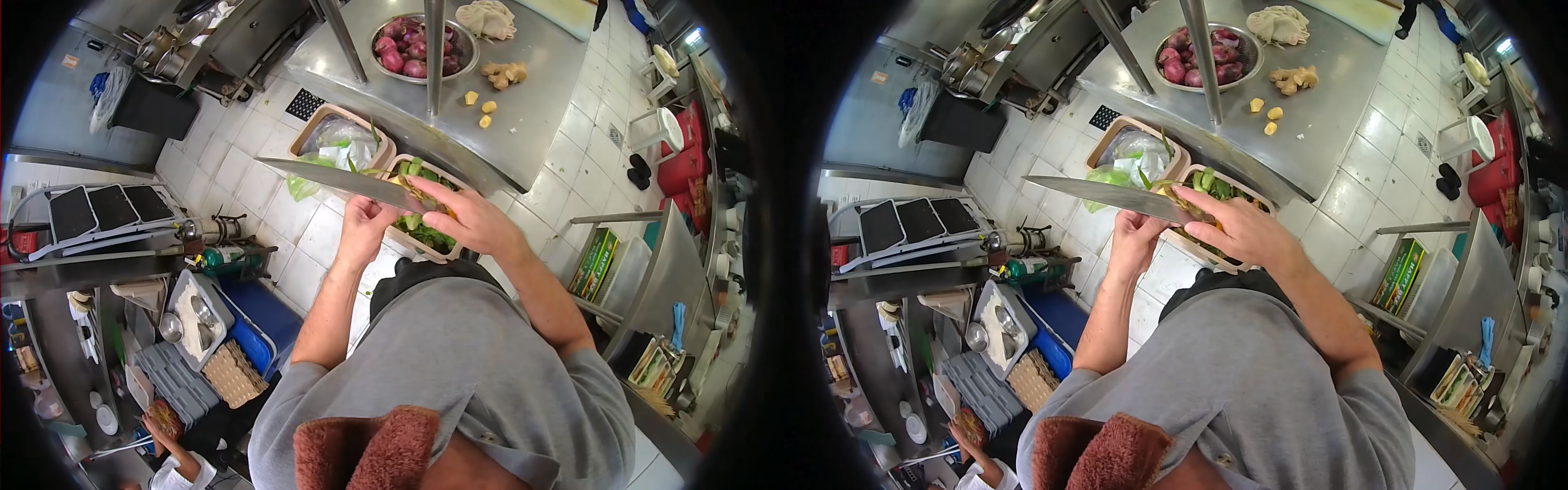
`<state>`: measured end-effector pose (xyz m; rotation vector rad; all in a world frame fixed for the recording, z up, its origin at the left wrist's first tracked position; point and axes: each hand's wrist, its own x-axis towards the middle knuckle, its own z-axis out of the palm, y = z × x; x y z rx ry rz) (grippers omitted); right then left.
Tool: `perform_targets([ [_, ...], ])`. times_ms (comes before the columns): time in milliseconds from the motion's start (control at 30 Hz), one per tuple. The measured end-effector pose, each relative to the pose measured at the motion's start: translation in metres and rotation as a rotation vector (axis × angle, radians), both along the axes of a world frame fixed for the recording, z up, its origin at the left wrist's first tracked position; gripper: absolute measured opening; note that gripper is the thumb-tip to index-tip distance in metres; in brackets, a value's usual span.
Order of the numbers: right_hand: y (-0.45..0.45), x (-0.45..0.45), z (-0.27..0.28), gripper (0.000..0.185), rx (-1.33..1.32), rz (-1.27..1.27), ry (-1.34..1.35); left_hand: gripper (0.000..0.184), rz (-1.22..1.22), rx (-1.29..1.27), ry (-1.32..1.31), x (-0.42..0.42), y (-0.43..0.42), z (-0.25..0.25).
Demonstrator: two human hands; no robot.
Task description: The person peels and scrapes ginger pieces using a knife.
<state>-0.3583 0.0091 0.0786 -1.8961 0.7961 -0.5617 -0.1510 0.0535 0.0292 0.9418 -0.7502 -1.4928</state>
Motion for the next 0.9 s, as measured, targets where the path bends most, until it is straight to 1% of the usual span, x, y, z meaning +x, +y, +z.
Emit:
perform_targets([
  [67, 0.000, 0.003, 0.002, 0.052, 0.006, -0.008, 0.035, 0.018, -0.007, -0.007, -0.040, -0.002, 0.001, -0.001],
  [133, -0.002, 0.007, -0.001, 0.052, 0.010, -0.016, 0.071, 0.017, -0.008, 0.010, -0.081, 0.000, 0.001, -0.008],
  [200, -0.003, 0.012, -0.012, 0.052, -0.032, -0.045, -0.008, 0.016, -0.008, 0.026, -0.123, 0.003, 0.002, -0.014],
  [233, -0.005, 0.015, -0.014, 0.052, -0.031, -0.047, -0.005, 0.019, -0.108, 0.040, -0.199, 0.004, 0.004, -0.016],
  [267, -0.008, 0.018, -0.014, 0.052, 0.024, -0.052, 0.030, 0.023, -0.206, 0.052, -0.274, 0.005, 0.008, -0.017],
  [300, -0.011, 0.021, -0.015, 0.052, 0.074, -0.063, 0.066, 0.023, -0.212, 0.045, -0.271, 0.003, 0.013, -0.015],
  [333, -0.011, 0.023, -0.024, 0.052, 0.053, -0.082, 0.073, 0.028, -0.181, 0.078, -0.240, -0.002, 0.018, -0.012],
  [367, -0.014, 0.024, -0.040, 0.053, 0.031, -0.138, 0.001, 0.034, -0.162, 0.086, -0.203, -0.009, 0.014, -0.007],
  [400, -0.021, 0.020, -0.044, 0.054, -0.006, -0.196, -0.071, 0.031, -0.104, 0.075, -0.118, -0.008, 0.013, -0.009],
  [433, -0.024, 0.015, -0.035, 0.051, 0.105, -0.203, -0.010, 0.031, -0.051, 0.076, -0.044, -0.004, 0.010, -0.004],
  [467, -0.024, 0.014, -0.038, 0.050, 0.123, -0.201, 0.012, 0.033, 0.013, 0.115, 0.088, 0.001, 0.007, -0.005],
  [500, -0.024, 0.013, -0.040, 0.049, 0.141, -0.198, 0.034, 0.035, 0.043, 0.131, 0.158, 0.008, 0.004, -0.014],
  [533, -0.025, 0.011, -0.051, 0.050, 0.067, -0.182, 0.021, 0.034, 0.050, 0.117, 0.240, 0.011, 0.000, -0.014],
  [633, -0.022, 0.015, -0.045, 0.050, 0.109, -0.099, 0.004, 0.035, 0.083, 0.124, 0.273, 0.015, -0.010, -0.015],
  [733, -0.018, 0.019, -0.033, 0.052, 0.140, -0.109, -0.012, 0.035, 0.155, 0.129, 0.292, 0.011, -0.014, -0.013],
  [767, -0.017, 0.021, -0.044, 0.052, 0.028, -0.161, -0.046, 0.036, 0.170, 0.095, 0.281, 0.009, -0.016, -0.015],
  [800, -0.020, 0.020, -0.049, 0.056, 0.041, -0.154, 0.034, 0.037, 0.189, 0.067, 0.267, 0.008, -0.017, -0.015],
  [867, -0.020, 0.019, -0.047, 0.062, -0.066, -0.199, 0.061, 0.029, 0.147, 0.046, 0.253, 0.006, -0.019, -0.010],
  [900, -0.022, 0.019, -0.046, 0.064, -0.011, -0.199, 0.017, 0.030, 0.132, 0.038, 0.244, 0.007, -0.022, -0.011],
])
